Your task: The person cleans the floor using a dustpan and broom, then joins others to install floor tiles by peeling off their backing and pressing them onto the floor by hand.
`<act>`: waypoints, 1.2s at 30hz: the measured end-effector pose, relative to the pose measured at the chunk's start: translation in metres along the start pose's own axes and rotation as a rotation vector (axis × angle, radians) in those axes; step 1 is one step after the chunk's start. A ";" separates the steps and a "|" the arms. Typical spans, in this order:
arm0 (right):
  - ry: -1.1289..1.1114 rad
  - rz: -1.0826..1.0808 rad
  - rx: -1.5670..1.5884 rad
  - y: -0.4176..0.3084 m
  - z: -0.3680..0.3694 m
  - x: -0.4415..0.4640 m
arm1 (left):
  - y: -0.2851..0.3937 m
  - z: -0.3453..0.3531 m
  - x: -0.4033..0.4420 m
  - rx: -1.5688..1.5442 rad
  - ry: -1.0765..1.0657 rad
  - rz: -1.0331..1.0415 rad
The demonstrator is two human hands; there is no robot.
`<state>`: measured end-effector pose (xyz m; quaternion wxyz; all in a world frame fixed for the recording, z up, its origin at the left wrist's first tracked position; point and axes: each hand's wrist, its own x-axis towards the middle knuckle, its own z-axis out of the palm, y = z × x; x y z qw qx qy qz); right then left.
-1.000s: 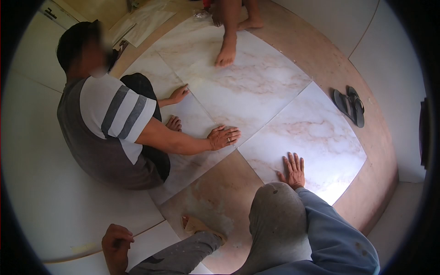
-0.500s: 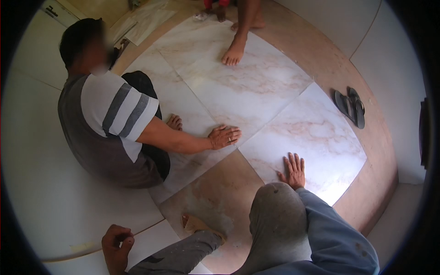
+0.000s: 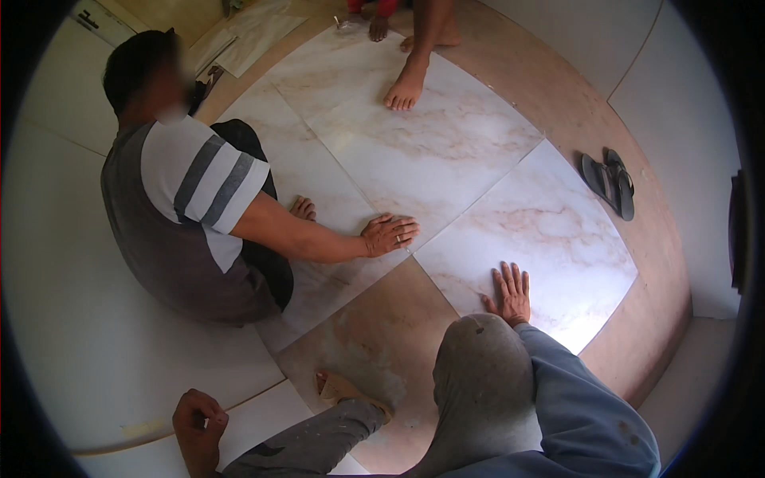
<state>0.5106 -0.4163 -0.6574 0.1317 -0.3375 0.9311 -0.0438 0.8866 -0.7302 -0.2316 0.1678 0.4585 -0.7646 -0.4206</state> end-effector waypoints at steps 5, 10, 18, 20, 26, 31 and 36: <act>-0.016 0.002 0.022 0.001 -0.007 0.001 | 0.012 -0.004 0.004 0.065 -0.045 -0.072; -0.005 0.001 0.021 0.002 -0.005 0.002 | 0.021 0.002 0.005 0.070 -0.016 -0.086; 0.020 -0.005 0.024 0.003 0.001 0.001 | 0.008 0.003 0.000 0.103 0.001 -0.056; 0.025 -0.009 0.023 0.004 0.002 0.001 | 0.006 0.002 -0.001 0.135 -0.014 -0.028; 0.041 -0.017 0.025 0.004 0.004 0.000 | -0.002 0.000 -0.005 0.134 0.025 0.004; 0.039 -0.017 0.031 0.004 0.003 -0.001 | -0.010 0.002 -0.004 0.080 0.056 0.011; 0.032 -0.016 0.026 0.004 0.002 0.000 | -0.007 0.006 -0.001 0.067 0.070 0.039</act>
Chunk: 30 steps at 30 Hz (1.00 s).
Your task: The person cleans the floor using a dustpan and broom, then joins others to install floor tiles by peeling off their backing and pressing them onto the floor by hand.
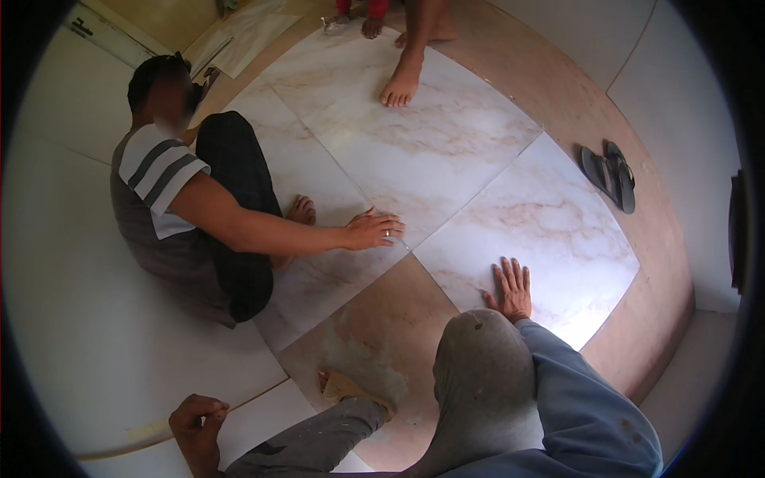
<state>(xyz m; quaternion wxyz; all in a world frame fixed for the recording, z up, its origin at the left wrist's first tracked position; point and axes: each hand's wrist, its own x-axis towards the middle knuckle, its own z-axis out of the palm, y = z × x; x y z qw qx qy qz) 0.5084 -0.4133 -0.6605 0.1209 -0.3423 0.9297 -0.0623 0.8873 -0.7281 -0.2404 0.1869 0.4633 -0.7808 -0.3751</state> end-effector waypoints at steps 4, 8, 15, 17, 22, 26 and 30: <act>0.000 -0.002 -0.009 0.000 0.000 0.001 | 0.005 0.001 0.003 0.020 0.003 -0.030; -0.008 0.001 -0.009 0.000 -0.002 0.001 | 0.012 0.003 0.005 0.034 0.032 -0.067; -0.037 0.016 -0.014 -0.001 -0.005 0.001 | 0.008 -0.004 0.007 0.006 0.013 -0.078; -0.048 0.020 -0.021 -0.001 -0.005 0.002 | 0.006 -0.008 0.008 -0.031 -0.003 -0.090; -0.073 0.033 -0.028 -0.003 -0.009 0.003 | 0.001 -0.010 0.016 -0.020 0.008 -0.020; -0.077 0.035 -0.020 -0.004 -0.012 0.003 | 0.004 -0.011 0.019 -0.024 0.015 -0.012; -0.077 0.029 -0.014 -0.004 -0.014 0.004 | 0.008 -0.010 0.021 -0.021 0.002 -0.027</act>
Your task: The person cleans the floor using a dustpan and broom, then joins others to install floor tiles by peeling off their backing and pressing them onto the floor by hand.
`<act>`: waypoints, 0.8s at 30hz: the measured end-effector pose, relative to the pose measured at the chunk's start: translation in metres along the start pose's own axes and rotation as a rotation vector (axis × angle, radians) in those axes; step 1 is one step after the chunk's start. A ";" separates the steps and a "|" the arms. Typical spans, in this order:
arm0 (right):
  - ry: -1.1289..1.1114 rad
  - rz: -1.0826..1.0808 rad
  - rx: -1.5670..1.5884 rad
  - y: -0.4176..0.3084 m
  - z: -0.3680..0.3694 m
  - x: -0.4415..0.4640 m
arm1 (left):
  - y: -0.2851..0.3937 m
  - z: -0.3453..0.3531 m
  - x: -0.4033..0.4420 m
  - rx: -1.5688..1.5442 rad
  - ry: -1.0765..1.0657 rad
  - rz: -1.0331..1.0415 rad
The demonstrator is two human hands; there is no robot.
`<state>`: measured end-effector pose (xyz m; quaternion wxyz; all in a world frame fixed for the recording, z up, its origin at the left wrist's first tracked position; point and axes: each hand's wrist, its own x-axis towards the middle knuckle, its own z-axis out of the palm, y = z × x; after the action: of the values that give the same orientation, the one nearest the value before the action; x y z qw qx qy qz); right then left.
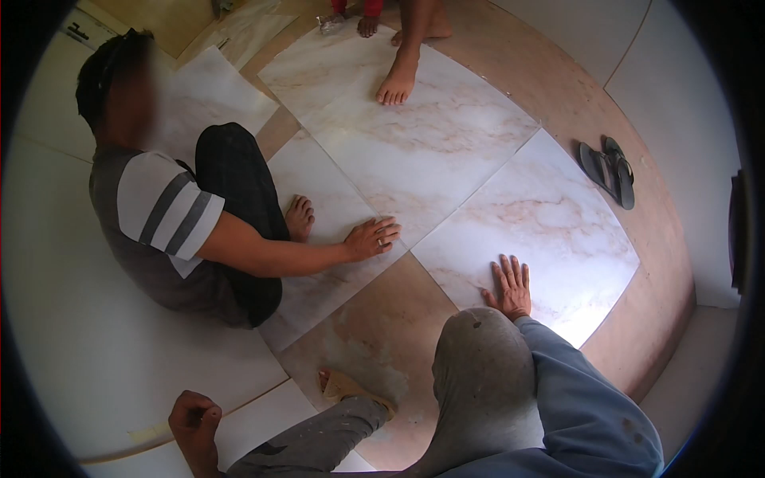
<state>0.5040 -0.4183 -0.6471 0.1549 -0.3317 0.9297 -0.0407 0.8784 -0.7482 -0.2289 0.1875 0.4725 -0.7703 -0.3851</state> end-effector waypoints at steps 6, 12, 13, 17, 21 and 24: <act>0.000 -0.002 0.001 0.000 0.000 0.001 | 0.005 0.002 0.003 0.012 0.001 -0.029; 0.014 -0.009 0.001 0.001 0.003 0.001 | 0.007 0.003 0.003 0.018 0.007 -0.055; 0.015 -0.008 0.002 0.000 0.002 0.001 | 0.007 0.003 0.002 0.019 0.008 -0.056; 0.029 -0.012 0.005 0.001 0.005 0.001 | 0.004 0.006 0.000 0.024 0.005 -0.044; 0.036 -0.011 0.005 0.002 0.009 -0.001 | -0.001 0.006 -0.009 0.053 0.015 -0.037; 0.033 -0.011 0.006 0.002 0.009 -0.002 | -0.006 0.006 -0.014 0.029 0.015 -0.026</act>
<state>0.5070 -0.4153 -0.6552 0.1405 -0.3355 0.9302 -0.0498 0.8844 -0.7354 -0.2361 0.1812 0.4882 -0.7681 -0.3726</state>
